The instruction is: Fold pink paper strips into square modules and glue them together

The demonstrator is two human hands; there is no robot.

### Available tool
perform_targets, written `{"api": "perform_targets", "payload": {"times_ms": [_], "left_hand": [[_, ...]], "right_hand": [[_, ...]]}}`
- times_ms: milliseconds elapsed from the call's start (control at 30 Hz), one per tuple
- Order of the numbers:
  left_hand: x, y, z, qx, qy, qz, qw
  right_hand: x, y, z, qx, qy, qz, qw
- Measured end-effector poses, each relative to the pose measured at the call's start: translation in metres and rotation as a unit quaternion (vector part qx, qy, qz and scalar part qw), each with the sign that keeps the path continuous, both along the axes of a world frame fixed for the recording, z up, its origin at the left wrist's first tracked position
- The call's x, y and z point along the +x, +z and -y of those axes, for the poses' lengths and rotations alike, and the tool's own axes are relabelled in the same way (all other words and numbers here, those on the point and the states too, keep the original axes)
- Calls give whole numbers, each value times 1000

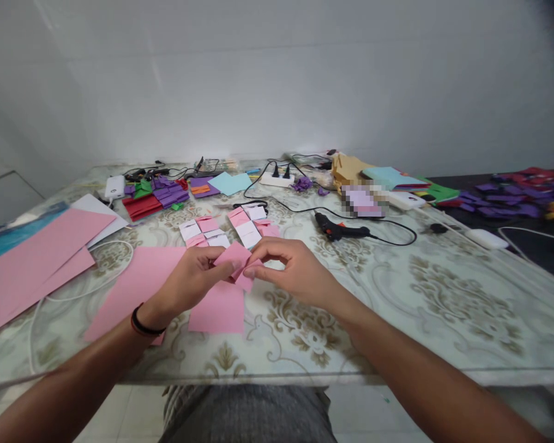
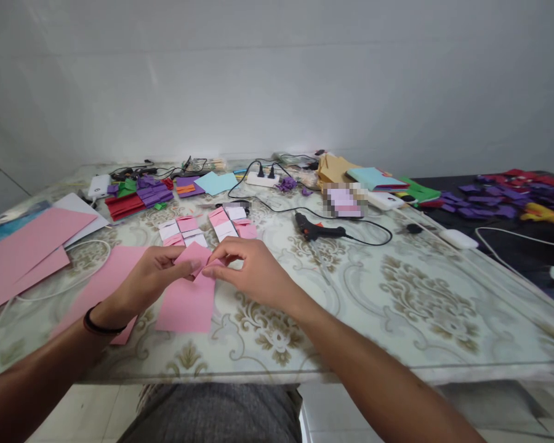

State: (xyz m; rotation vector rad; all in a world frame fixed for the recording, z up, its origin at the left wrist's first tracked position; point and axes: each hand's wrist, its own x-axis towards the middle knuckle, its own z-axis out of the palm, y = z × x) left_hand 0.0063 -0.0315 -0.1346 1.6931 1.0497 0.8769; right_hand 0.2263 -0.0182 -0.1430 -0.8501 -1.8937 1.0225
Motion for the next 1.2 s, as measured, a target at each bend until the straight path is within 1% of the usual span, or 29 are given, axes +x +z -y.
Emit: {"api": "perform_targets", "payload": {"times_ms": [133,367,500,600,700,867,1033,1200], "left_hand": [[1,0,0,-17,-9,10,1000],[1,-4,-2,-43,-17,7,999],[3,-4,-1,-61,6,35,998],[5,-3,-1,-53,16,50,997],[5,-3,-1,-39,5,37,999],[4,-4,-1,-35,-8,-4,999],[3,-3,-1,-14,-4,-5,1000],[3,-4,0,-8,3,-25,1000]], "right_hand": [[-3,-3,1,-58,-23,-60,996],[-3,-3,1,-70,-23,-79,994],[-3,-1,1,-93,-36,-87,991],[-4,-1,0,-113,-36,-93,989],[-4,-2,0,-122,-29,-97,987],[-4,-2,1,-120,-32,-88,988],[-4,-2,1,-110,-45,-92,989],[-4,-3,1,-116,-49,-82,989]]}}
